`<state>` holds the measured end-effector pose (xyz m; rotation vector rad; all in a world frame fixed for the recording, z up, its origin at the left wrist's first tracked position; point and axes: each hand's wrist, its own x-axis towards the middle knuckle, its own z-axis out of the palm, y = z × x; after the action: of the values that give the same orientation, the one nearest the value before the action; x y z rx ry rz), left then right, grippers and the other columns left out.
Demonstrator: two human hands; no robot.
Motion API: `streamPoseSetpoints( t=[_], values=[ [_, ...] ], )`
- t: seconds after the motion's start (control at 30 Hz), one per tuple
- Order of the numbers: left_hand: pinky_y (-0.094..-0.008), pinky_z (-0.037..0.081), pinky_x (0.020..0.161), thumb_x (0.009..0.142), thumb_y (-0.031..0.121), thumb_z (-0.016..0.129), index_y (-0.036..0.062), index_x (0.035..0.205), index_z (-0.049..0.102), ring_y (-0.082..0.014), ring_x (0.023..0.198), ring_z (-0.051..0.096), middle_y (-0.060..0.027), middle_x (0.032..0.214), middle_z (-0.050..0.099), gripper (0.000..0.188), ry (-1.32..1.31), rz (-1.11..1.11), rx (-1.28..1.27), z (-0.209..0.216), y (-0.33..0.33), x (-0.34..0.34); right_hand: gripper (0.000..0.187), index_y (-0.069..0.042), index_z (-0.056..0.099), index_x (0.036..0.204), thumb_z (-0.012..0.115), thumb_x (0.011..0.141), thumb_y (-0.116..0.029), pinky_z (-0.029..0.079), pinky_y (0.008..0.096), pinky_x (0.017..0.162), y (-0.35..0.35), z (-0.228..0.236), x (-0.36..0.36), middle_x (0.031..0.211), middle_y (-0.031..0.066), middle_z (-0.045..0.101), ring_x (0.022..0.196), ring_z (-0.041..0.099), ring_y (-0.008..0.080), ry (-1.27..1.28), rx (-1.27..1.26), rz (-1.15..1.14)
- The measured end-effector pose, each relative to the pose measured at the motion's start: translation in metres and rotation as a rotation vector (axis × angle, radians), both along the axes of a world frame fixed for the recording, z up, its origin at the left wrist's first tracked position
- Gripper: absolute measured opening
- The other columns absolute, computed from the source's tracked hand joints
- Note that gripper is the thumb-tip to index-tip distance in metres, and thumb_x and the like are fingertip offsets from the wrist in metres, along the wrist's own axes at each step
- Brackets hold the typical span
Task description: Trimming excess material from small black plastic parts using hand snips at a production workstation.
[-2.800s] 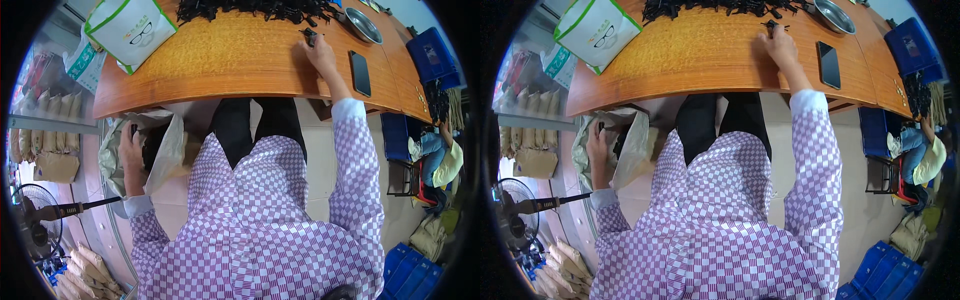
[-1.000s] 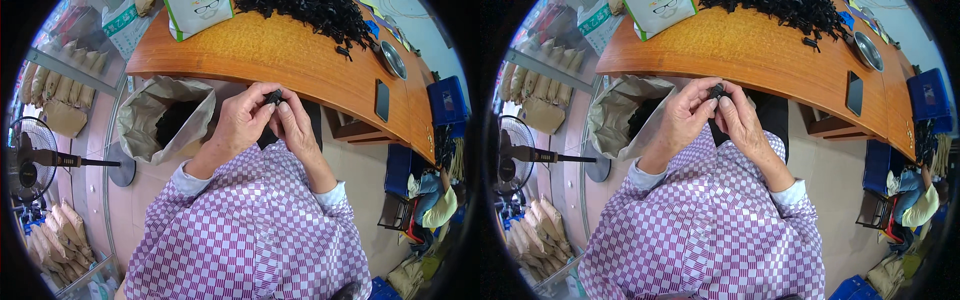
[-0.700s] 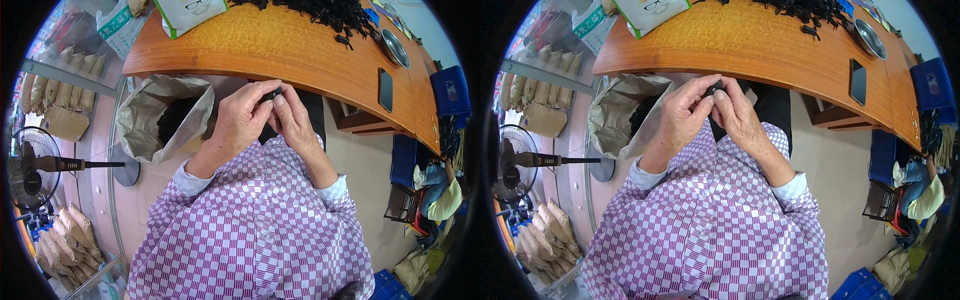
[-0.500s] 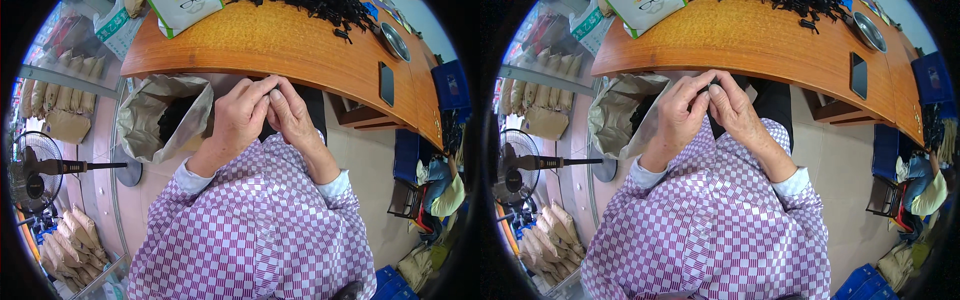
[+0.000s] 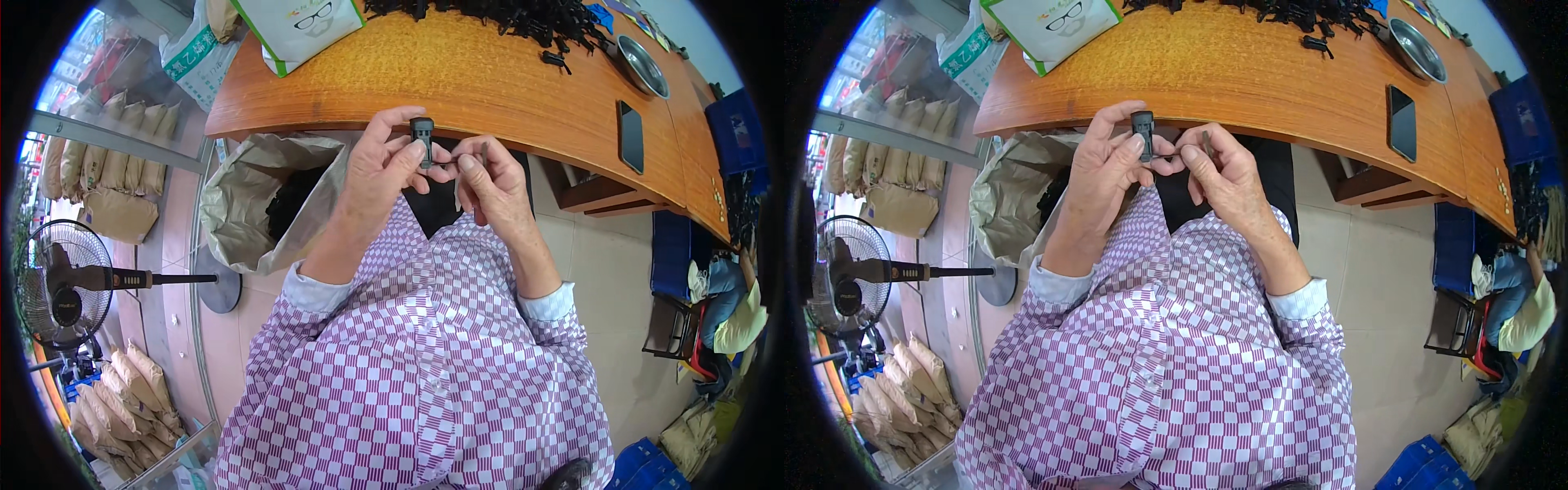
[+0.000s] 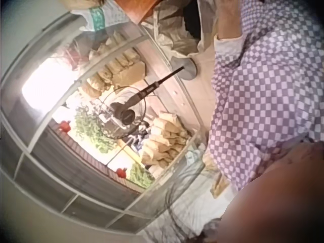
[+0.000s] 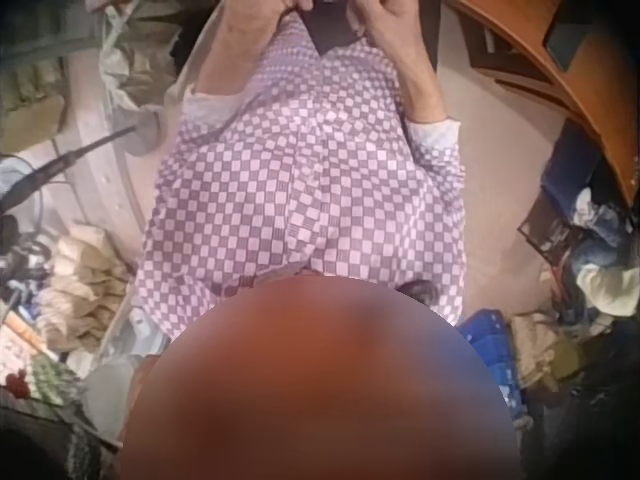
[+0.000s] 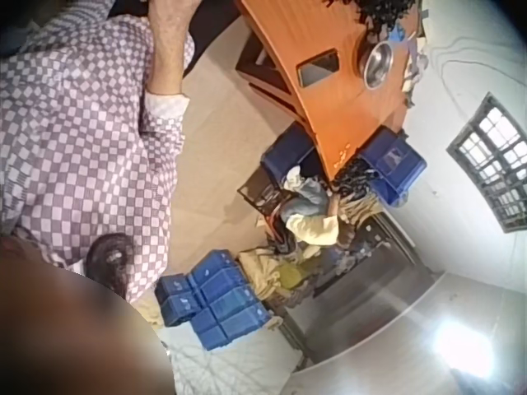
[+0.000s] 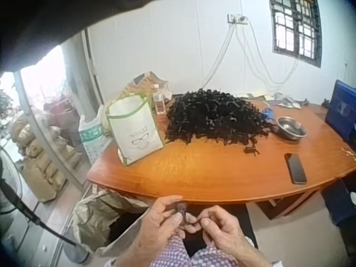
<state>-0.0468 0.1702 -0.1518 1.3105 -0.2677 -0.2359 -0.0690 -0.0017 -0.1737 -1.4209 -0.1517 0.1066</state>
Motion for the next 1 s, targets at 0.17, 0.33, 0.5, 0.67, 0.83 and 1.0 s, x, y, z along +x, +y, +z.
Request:
streamPoseSetpoints(
  t=[0.17,0.33,0.5,0.67,0.83,1.0],
  values=[
    [-0.0197,0.05,0.058,0.092,0.008,0.052,0.0024,0.129,0.041,-0.0159,0.073,0.064,-0.0119,0.102,0.06,0.039,0.148,-0.131,-0.152,0.002,-0.001,-0.002,0.018,-0.004,0.054,0.099,0.058,0.092,-0.021,0.032,0.0155,0.042,-0.005,0.002,0.003,0.071,0.0008,0.055,0.048,0.046,0.0037,-0.042,0.217,-0.01],
    [-0.0198,0.05,0.058,0.091,0.008,0.053,0.0026,0.13,0.042,-0.0151,0.072,0.063,-0.01,0.101,0.06,0.041,0.178,-0.266,-0.095,0.005,-0.011,-0.008,0.014,-0.005,0.055,0.094,0.06,0.09,-0.017,0.03,0.0159,0.043,-0.01,-0.005,0.009,0.071,-0.0012,0.054,0.048,0.041,0.0022,0.027,0.42,0.091],
    [-0.0195,0.047,0.057,0.089,0.0,0.051,0.0007,0.125,0.046,-0.012,0.067,0.061,-0.0059,0.086,0.06,0.036,0.159,-0.217,0.017,0.003,-0.02,-0.003,0.013,-0.006,0.056,0.088,0.062,0.09,-0.018,0.027,0.016,0.043,-0.016,-0.01,0.01,0.068,-0.0044,0.049,0.05,0.037,0.0007,0.091,0.414,0.115],
    [-0.0223,0.047,0.056,0.087,-0.002,0.053,0.0001,0.12,0.046,-0.0118,0.064,0.058,-0.0074,0.081,0.059,0.034,-0.174,-0.212,0.379,-0.01,-0.029,0.007,0.016,-0.007,0.053,0.088,0.059,0.091,-0.021,0.027,0.0178,0.042,-0.02,-0.021,0.014,0.062,-0.005,0.046,0.047,0.036,0.0018,0.066,0.22,0.049],
    [-0.0218,0.048,0.058,0.087,-0.005,0.052,0.0005,0.117,0.042,-0.0089,0.069,0.057,-0.0057,0.083,0.057,0.032,-0.192,-0.191,0.47,-0.011,-0.038,0.02,0.023,-0.004,0.053,0.086,0.051,0.096,-0.025,0.031,0.0192,0.048,-0.021,-0.022,0.014,0.063,-0.0039,0.044,0.053,0.039,0.0038,0.0,0.03,-0.041],
    [-0.0211,0.048,0.061,0.088,-0.006,0.051,0.0017,0.113,0.043,-0.0077,0.074,0.057,-0.0044,0.084,0.055,0.027,-0.047,-0.242,0.478,-0.013,-0.04,0.04,0.026,-0.003,0.051,0.092,0.042,0.099,-0.026,0.035,0.022,0.05,-0.022,-0.017,0.019,0.064,-0.0006,0.046,0.054,0.042,0.0066,0.133,-0.024,-0.008]
  ],
)
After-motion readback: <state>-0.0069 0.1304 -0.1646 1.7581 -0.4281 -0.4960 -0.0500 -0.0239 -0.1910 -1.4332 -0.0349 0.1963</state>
